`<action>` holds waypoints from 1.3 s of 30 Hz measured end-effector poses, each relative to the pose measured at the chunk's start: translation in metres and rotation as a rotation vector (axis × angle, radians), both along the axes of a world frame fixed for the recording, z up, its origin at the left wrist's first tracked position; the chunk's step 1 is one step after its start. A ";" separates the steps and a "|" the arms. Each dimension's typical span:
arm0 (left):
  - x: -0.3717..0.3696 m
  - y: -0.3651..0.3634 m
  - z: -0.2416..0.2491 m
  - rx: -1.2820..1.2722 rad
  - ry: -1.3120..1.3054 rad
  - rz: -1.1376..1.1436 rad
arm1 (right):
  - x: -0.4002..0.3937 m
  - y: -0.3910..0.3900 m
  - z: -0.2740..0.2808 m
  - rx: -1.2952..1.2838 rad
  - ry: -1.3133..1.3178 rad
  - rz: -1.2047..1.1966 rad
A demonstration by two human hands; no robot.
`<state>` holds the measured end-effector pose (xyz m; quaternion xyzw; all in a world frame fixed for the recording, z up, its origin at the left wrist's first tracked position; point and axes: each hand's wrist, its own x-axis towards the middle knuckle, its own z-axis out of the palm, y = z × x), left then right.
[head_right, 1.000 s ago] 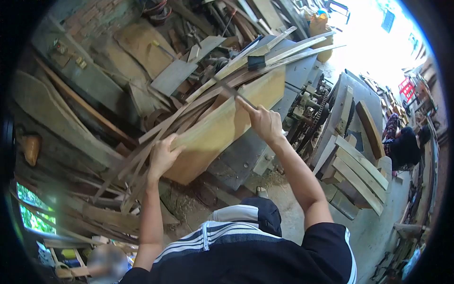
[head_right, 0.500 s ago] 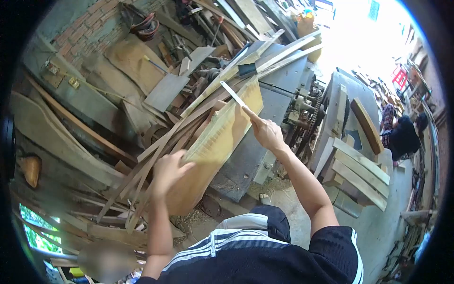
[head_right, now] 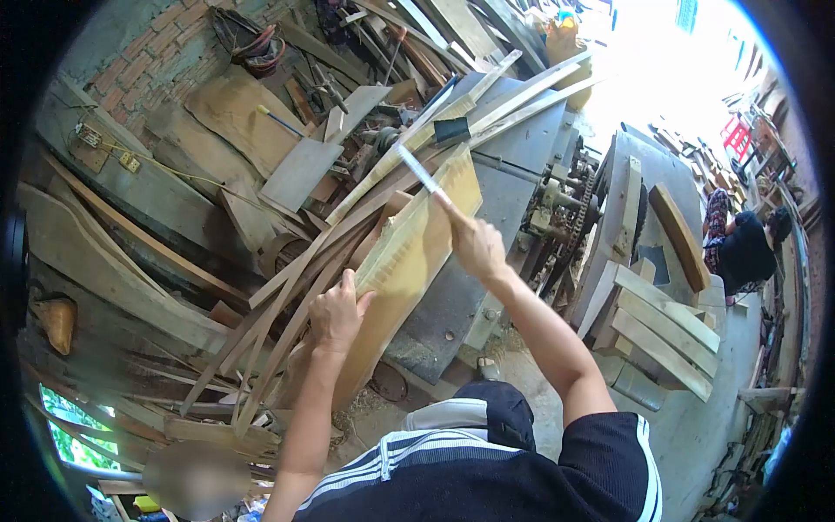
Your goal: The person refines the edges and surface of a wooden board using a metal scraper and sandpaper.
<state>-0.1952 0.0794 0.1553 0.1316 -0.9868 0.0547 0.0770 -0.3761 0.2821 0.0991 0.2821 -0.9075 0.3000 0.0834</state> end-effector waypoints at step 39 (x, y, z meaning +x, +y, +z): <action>0.002 0.007 -0.001 0.070 0.051 0.029 | -0.100 0.030 0.019 0.176 0.109 0.066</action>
